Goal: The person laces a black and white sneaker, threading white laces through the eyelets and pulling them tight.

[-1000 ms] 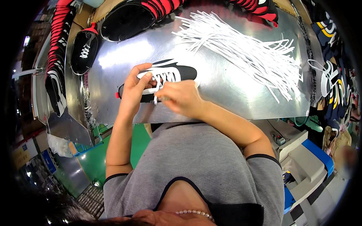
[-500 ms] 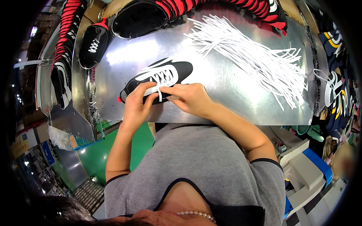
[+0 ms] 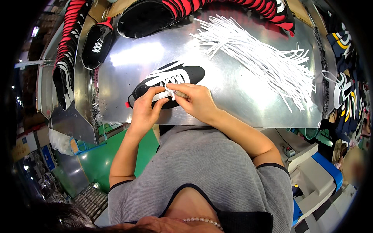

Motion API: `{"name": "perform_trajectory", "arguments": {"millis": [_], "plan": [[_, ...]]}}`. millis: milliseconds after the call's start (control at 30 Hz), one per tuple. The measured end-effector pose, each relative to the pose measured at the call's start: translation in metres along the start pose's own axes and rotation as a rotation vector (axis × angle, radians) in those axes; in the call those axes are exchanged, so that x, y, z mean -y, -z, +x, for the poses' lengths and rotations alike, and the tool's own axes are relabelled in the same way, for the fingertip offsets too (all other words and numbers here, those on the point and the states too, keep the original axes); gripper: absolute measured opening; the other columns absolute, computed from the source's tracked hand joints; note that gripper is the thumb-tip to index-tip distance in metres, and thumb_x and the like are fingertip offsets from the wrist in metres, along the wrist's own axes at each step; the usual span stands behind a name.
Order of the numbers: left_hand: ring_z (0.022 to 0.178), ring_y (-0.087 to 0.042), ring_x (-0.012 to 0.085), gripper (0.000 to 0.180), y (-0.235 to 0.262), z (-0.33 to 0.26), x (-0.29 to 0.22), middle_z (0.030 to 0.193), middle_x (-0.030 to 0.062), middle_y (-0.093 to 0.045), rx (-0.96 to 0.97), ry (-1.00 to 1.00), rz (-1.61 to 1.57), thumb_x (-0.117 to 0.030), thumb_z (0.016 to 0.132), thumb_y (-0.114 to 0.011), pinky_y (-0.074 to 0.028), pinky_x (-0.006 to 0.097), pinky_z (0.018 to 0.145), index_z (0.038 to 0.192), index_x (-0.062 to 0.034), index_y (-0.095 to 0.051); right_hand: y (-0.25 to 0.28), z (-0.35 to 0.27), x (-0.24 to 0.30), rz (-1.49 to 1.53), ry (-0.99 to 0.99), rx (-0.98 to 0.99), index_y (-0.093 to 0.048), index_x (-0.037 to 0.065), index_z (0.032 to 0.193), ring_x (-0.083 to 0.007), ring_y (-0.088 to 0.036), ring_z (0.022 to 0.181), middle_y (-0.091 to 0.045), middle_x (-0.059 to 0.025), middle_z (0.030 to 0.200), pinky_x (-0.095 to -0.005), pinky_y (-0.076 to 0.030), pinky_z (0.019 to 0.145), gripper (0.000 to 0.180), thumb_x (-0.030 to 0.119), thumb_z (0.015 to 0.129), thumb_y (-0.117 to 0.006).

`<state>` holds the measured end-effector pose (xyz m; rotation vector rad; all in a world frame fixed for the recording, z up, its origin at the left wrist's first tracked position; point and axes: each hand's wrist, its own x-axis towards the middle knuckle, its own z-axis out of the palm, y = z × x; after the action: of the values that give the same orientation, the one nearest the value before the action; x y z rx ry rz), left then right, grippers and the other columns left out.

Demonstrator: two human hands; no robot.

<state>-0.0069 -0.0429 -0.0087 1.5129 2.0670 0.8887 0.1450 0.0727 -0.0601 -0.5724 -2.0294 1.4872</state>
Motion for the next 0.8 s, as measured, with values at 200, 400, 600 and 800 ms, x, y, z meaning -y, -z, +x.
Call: {"name": "perform_trajectory", "arguments": {"millis": [200,400,600,800], "plan": [[0.081,-0.066,0.0376,0.028,0.001,0.001,0.003,0.094,0.0197,-0.068,0.043,0.080,-0.034,-0.013,0.091,-0.067,-0.050,0.042,0.069,0.114,-0.0022,-0.056,0.012,-0.007,0.000,-0.356,0.303,0.126,-0.063,0.014,0.128,-0.0153,-0.060,0.061,-0.061,-0.0021,0.082,-0.0290,-0.047,0.051,0.050,0.003,0.079,-0.069],[0.089,-0.068,0.0220,0.029,0.017,-0.002,-0.002,0.100,0.0126,-0.069,0.145,0.047,-0.164,-0.012,0.089,-0.071,-0.052,0.032,0.079,0.112,-0.0003,-0.059,0.017,-0.010,0.002,-0.603,0.321,0.196,-0.058,0.017,0.135,-0.0152,-0.060,0.061,-0.059,0.0003,0.080,-0.0293,-0.046,0.050,0.059,0.005,0.079,-0.069],[0.077,-0.067,0.0291,0.031,-0.003,-0.004,0.002,0.091,0.0153,-0.069,-0.037,-0.018,0.005,-0.015,0.087,-0.073,-0.052,0.036,0.068,0.111,-0.0019,-0.060,0.017,-0.014,0.007,0.010,-0.022,0.171,-0.060,0.009,0.120,-0.0200,-0.066,0.070,-0.067,-0.0066,0.086,-0.0290,-0.051,0.061,0.032,0.010,0.089,-0.068],[0.065,-0.065,0.0292,0.027,-0.014,-0.003,0.006,0.079,0.0137,-0.067,-0.192,-0.195,0.146,-0.015,0.085,-0.074,-0.050,0.037,0.059,0.105,-0.0016,-0.062,0.012,-0.015,0.010,0.020,-0.057,0.063,-0.056,0.004,0.098,-0.0223,-0.067,0.070,-0.068,-0.0098,0.083,-0.0314,-0.051,0.062,0.016,0.014,0.093,-0.067]]}}
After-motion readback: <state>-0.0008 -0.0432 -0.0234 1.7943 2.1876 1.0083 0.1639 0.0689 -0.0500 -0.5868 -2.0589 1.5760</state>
